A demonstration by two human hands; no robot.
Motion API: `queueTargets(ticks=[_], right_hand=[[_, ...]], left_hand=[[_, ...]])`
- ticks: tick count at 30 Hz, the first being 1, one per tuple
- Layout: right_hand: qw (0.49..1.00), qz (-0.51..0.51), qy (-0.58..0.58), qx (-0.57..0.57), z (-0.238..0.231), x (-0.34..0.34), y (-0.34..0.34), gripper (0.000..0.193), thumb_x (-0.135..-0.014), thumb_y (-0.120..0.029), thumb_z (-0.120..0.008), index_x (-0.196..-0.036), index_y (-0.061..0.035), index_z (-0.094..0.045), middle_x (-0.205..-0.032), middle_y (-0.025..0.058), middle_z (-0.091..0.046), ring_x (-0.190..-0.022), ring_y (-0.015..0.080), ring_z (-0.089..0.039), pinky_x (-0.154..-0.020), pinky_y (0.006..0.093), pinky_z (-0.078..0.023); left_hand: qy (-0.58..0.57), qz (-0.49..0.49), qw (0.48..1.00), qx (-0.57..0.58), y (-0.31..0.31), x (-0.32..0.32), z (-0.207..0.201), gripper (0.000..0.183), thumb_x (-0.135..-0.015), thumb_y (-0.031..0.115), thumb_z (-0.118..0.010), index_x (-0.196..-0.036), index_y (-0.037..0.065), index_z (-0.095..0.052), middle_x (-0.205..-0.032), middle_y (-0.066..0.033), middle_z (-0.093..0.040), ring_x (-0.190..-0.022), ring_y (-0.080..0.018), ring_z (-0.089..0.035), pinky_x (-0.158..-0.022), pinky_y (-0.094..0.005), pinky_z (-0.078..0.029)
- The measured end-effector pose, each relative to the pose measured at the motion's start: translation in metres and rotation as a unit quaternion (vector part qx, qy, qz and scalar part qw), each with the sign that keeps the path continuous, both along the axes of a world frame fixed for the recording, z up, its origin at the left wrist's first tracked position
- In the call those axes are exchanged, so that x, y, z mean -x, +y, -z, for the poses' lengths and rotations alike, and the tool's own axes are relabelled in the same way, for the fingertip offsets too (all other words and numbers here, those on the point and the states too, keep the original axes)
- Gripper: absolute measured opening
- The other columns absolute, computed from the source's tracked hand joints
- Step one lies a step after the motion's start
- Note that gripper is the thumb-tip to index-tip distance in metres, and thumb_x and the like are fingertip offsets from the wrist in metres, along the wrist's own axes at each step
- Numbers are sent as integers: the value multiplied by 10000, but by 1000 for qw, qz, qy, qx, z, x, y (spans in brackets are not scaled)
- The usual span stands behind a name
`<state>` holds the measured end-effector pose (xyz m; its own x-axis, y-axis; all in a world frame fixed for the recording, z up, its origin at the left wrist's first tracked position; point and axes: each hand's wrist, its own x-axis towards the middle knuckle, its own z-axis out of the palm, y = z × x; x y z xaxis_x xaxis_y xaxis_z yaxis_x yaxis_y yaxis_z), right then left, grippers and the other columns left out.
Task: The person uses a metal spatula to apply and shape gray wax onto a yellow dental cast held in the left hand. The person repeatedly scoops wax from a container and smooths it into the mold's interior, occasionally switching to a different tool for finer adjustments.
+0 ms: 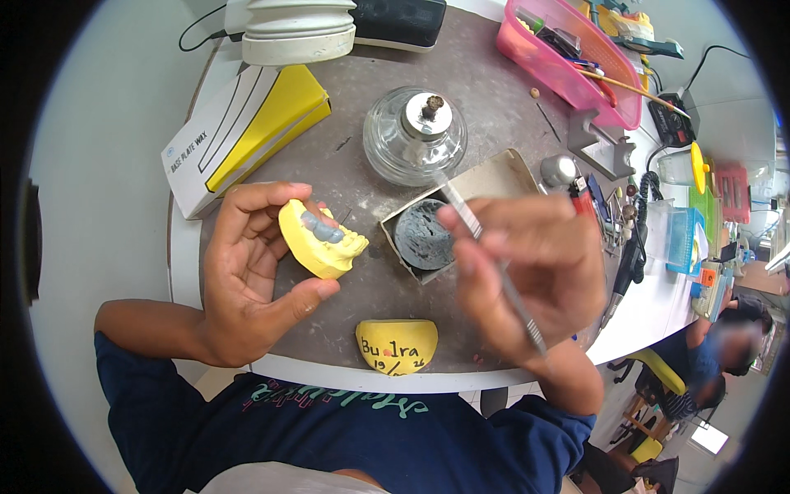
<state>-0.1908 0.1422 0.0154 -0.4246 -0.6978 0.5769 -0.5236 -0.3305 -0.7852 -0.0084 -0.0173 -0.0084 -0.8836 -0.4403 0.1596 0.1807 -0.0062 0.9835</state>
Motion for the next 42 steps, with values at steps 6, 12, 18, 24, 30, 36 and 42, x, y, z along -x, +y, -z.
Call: queueTargets(ticks=[6,12,18,24,30,36,42], right_hand=[[995,-98,8,-9,8,-20,-5,254,-764,117,-651,-967,51,-514,-834,172,-605,-784,282,-687,-839,475,-593],[995,-95,-23,6,15,-24,-10,198,-741,107,-647,-892,48,-534,-762,157,-607,-786,286,-697,-843,491,-590],[995,-99,-28,6,13,-25,-11,186,-736,102,-656,-873,43,-545,-748,147,-610,-762,284,-700,-844,501,-586],[995,-92,-21,-8,11,-25,-11,160,-744,87,-666,-849,39,-555,-747,141,-614,-772,300,-707,-830,485,-593],[995,-95,-10,2,13,-24,-12,153,-751,76,-668,-850,36,-558,-742,135,-617,-776,294,-707,-825,478,-596],[993,-121,11,-6,11,-20,-12,156,-746,77,-670,-846,34,-558,-741,132,-618,-762,287,-707,-825,479,-596],[996,-91,3,-11,11,-24,-11,161,-742,79,-673,-847,33,-559,-749,135,-621,-809,334,-715,-795,446,-606]], left_hand=[[8,-9,1000,0,1,0,1,641,-772,-26,-764,-1303,13,-406,-1271,-120,-490,-1199,-177,-515,-1050,-329,-407],[2,3,1000,26,-2,1,1,699,-737,-59,-776,-1308,7,-379,-1266,-118,-467,-1203,-188,-513,-1035,-333,-432],[-2,4,999,34,-2,0,1,721,-716,-77,-783,-1303,5,-372,-1257,-117,-457,-1195,-191,-518,-1028,-336,-447],[-9,10,999,43,-3,0,-1,720,-716,-74,-787,-1300,5,-374,-1258,-118,-457,-1195,-191,-519,-1029,-332,-448],[-8,13,999,45,-4,1,0,718,-715,-70,-790,-1298,4,-376,-1261,-121,-454,-1197,-195,-517,-1030,-334,-447],[-5,15,999,49,-4,1,0,714,-717,-68,-789,-1296,5,-377,-1260,-124,-451,-1193,-196,-517,-1030,-334,-447],[-7,13,999,47,-3,1,-1,711,-718,-66,-788,-1295,5,-378,-1247,-120,-451,-1188,-194,-518,-1028,-331,-449]])
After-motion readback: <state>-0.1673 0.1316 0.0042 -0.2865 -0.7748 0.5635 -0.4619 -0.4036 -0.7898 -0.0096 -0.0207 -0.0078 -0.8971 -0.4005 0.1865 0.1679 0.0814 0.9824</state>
